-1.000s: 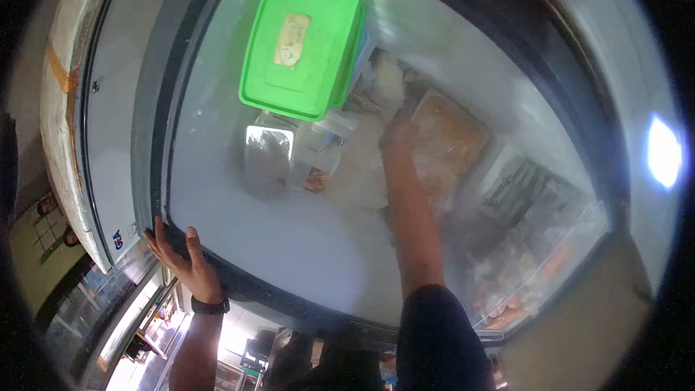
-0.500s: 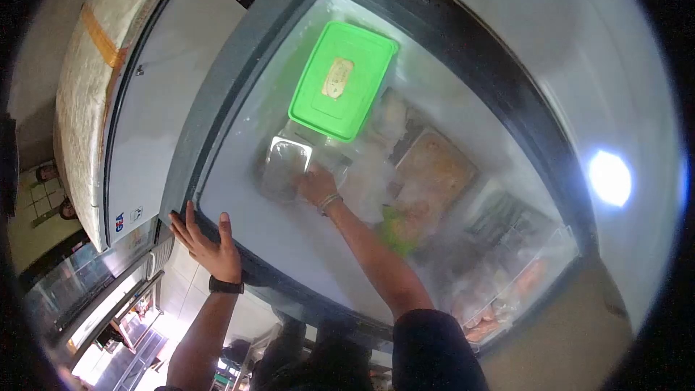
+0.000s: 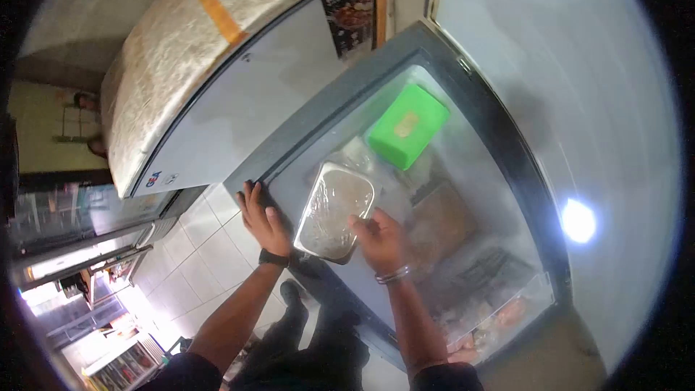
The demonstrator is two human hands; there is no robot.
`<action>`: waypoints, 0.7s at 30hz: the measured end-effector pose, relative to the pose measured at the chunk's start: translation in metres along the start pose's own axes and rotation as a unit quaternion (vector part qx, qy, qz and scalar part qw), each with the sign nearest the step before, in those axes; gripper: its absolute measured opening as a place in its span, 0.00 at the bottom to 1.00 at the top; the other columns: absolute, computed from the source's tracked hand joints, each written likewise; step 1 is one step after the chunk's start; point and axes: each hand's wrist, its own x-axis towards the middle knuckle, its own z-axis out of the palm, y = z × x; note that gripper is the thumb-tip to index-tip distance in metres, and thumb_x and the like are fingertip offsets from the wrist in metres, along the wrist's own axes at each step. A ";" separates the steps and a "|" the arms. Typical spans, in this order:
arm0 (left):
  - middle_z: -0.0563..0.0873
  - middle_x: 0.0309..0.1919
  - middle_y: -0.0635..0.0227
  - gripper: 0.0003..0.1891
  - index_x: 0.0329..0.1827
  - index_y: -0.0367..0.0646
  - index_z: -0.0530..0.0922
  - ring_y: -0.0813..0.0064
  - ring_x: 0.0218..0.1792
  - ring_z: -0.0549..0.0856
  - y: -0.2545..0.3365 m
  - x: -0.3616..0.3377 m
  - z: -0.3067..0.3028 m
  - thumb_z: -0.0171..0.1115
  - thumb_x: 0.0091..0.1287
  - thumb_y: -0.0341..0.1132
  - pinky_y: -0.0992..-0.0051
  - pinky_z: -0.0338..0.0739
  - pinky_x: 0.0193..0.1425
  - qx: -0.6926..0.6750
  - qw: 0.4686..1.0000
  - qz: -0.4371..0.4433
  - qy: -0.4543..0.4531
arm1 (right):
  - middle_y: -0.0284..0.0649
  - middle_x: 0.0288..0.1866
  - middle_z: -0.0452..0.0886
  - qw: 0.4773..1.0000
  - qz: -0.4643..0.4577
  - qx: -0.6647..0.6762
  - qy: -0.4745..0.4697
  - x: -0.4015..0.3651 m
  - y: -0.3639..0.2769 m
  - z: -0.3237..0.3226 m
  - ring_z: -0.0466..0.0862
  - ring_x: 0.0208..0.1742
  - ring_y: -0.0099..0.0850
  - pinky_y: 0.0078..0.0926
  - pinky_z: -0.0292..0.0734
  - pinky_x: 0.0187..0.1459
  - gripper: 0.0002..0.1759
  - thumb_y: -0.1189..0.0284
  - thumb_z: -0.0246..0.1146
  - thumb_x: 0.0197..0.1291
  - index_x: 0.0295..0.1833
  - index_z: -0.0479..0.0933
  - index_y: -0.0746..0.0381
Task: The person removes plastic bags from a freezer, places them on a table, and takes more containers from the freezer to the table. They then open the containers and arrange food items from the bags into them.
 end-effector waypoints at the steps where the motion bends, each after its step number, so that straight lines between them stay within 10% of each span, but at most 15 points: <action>1: 0.60 0.78 0.51 0.42 0.76 0.40 0.60 0.47 0.80 0.51 -0.006 0.000 0.000 0.33 0.72 0.67 0.44 0.37 0.77 -0.060 0.998 0.013 0.026 | 0.37 0.26 0.82 0.998 0.004 0.064 -0.006 -0.002 -0.015 0.006 0.78 0.28 0.19 0.23 0.73 0.30 0.13 0.66 0.67 0.64 0.39 0.81 0.67; 8: 0.56 0.78 0.47 0.51 0.81 0.40 0.43 0.52 0.78 0.58 -0.016 -0.005 -0.004 0.36 0.69 0.73 0.51 0.45 0.80 -0.382 0.914 -0.045 0.132 | 0.42 0.26 0.82 0.990 -0.123 -0.036 -0.051 0.043 -0.063 0.088 0.81 0.26 0.27 0.28 0.74 0.30 0.16 0.63 0.69 0.61 0.35 0.80 0.67; 9: 0.53 0.78 0.46 0.46 0.82 0.42 0.40 0.54 0.77 0.58 -0.017 -0.004 -0.014 0.50 0.72 0.58 0.54 0.51 0.79 -0.442 0.879 -0.106 0.143 | 0.42 0.26 0.82 0.990 -0.125 -0.038 -0.052 0.047 -0.064 0.100 0.81 0.26 0.27 0.28 0.74 0.30 0.16 0.63 0.69 0.61 0.35 0.80 0.67; 13: 0.48 0.77 0.48 0.60 0.82 0.45 0.32 0.55 0.77 0.56 -0.023 -0.012 -0.043 0.70 0.54 0.33 0.58 0.51 0.80 -0.424 0.897 -0.049 0.116 | 0.41 0.25 0.83 0.981 -0.167 -0.090 -0.046 0.059 -0.059 0.145 0.84 0.27 0.25 0.26 0.77 0.30 0.15 0.63 0.69 0.61 0.35 0.80 0.67; 21: 0.55 0.74 0.49 0.64 0.77 0.38 0.44 0.55 0.76 0.56 -0.021 -0.001 -0.038 0.83 0.43 0.37 0.59 0.49 0.80 -0.197 0.973 -0.032 0.120 | 0.45 0.32 0.86 0.976 -0.147 -0.154 -0.055 0.038 -0.060 0.165 0.88 0.32 0.38 0.33 0.82 0.31 0.20 0.57 0.68 0.63 0.40 0.79 0.65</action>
